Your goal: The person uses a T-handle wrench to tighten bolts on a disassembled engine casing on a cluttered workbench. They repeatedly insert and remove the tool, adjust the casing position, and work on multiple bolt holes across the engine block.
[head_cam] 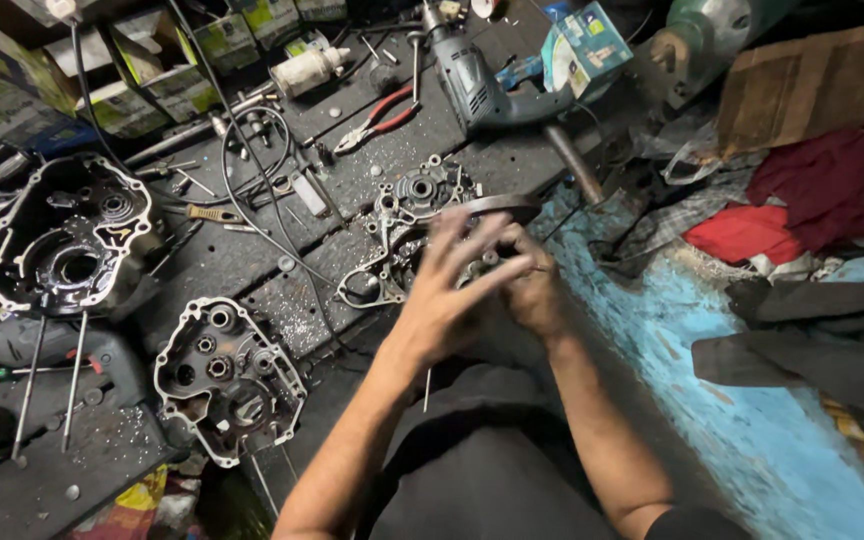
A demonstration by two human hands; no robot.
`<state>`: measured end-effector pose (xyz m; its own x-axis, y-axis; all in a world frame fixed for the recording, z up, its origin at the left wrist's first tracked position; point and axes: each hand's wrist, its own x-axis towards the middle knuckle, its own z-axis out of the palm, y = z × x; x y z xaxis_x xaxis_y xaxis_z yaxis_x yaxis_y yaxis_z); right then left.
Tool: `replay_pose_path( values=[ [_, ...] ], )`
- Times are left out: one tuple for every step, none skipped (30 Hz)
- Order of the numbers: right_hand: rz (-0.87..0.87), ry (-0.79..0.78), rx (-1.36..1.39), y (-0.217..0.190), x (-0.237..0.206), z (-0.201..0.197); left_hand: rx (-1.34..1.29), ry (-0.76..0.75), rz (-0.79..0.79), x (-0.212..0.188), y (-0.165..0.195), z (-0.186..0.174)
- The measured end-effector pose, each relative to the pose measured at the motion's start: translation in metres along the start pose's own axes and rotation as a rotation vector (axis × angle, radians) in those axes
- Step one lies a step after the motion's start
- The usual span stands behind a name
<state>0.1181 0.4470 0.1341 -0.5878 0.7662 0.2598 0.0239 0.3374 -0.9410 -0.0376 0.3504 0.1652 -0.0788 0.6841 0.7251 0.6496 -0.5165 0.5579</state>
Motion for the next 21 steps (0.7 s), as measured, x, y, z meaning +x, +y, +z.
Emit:
replay_pose_path(
  values=[
    [-0.059, -0.014, -0.03, 0.005, -0.002, 0.0, 0.049, -0.128, -0.004, 0.004, -0.001, 0.001],
    [-0.123, -0.03, -0.06, 0.011, -0.005, 0.001, 0.101, -0.253, -0.005, 0.007, -0.003, 0.002],
    [-0.159, -0.005, -0.099, 0.018, -0.007, 0.003, 0.077, -0.22, -0.012, 0.01, -0.005, 0.004],
    [-0.198, 0.021, -0.137, 0.025, -0.009, 0.005, 0.054, -0.186, -0.016, 0.013, -0.008, 0.007],
    [-0.235, 0.053, -0.174, 0.033, -0.012, 0.008, 0.029, -0.156, -0.019, 0.014, -0.011, 0.009],
    [-0.131, 0.094, 0.129, 0.041, -0.016, 0.012, -0.011, -0.16, 0.005, 0.015, -0.014, 0.011],
    [-0.024, 0.131, 0.429, 0.048, -0.02, 0.014, -0.051, -0.161, 0.028, 0.015, -0.017, 0.014],
    [0.087, 0.167, 0.726, 0.054, -0.024, 0.015, -0.092, -0.161, 0.053, 0.014, -0.02, 0.017],
    [0.009, 0.199, 0.412, 0.059, -0.027, 0.016, -0.14, -0.14, 0.05, 0.013, -0.022, 0.021],
    [-0.07, 0.228, 0.097, 0.063, -0.03, 0.015, -0.188, -0.117, 0.05, 0.011, -0.024, 0.026],
    [-0.152, 0.254, -0.217, 0.065, -0.032, 0.015, -0.234, -0.092, 0.052, 0.01, -0.026, 0.031],
    [-0.112, 0.233, -0.255, 0.066, -0.033, 0.014, -0.463, -0.034, 0.019, 0.009, -0.027, 0.036],
    [-0.069, 0.216, -0.291, 0.067, -0.034, 0.013, -0.692, 0.021, -0.017, 0.007, -0.027, 0.042],
    [-0.026, 0.197, -0.326, 0.066, -0.034, 0.012, -0.921, 0.076, -0.056, 0.006, -0.027, 0.047],
    [0.029, 0.207, -0.063, 0.065, -0.035, 0.012, -0.946, 0.156, -0.248, 0.007, -0.027, 0.051],
    [0.086, 0.218, 0.198, 0.064, -0.035, 0.012, -0.968, 0.237, -0.442, 0.009, -0.028, 0.053],
    [0.143, 0.226, 0.457, 0.063, -0.036, 0.011, -0.983, 0.322, -0.637, 0.013, -0.03, 0.053],
    [0.101, 0.211, 0.321, 0.062, -0.036, 0.01, -0.97, 0.067, -0.749, 0.02, -0.032, 0.052],
    [0.059, 0.193, 0.188, 0.061, -0.037, 0.009, -0.945, -0.19, -0.849, 0.029, -0.037, 0.045],
    [0.02, 0.175, 0.055, 0.061, -0.038, 0.008, -0.91, -0.451, -0.94, 0.039, -0.042, 0.035],
    [0.001, 0.124, -0.019, 0.059, -0.039, 0.005, -0.909, -0.606, -0.843, 0.055, -0.047, 0.028]
  ],
)
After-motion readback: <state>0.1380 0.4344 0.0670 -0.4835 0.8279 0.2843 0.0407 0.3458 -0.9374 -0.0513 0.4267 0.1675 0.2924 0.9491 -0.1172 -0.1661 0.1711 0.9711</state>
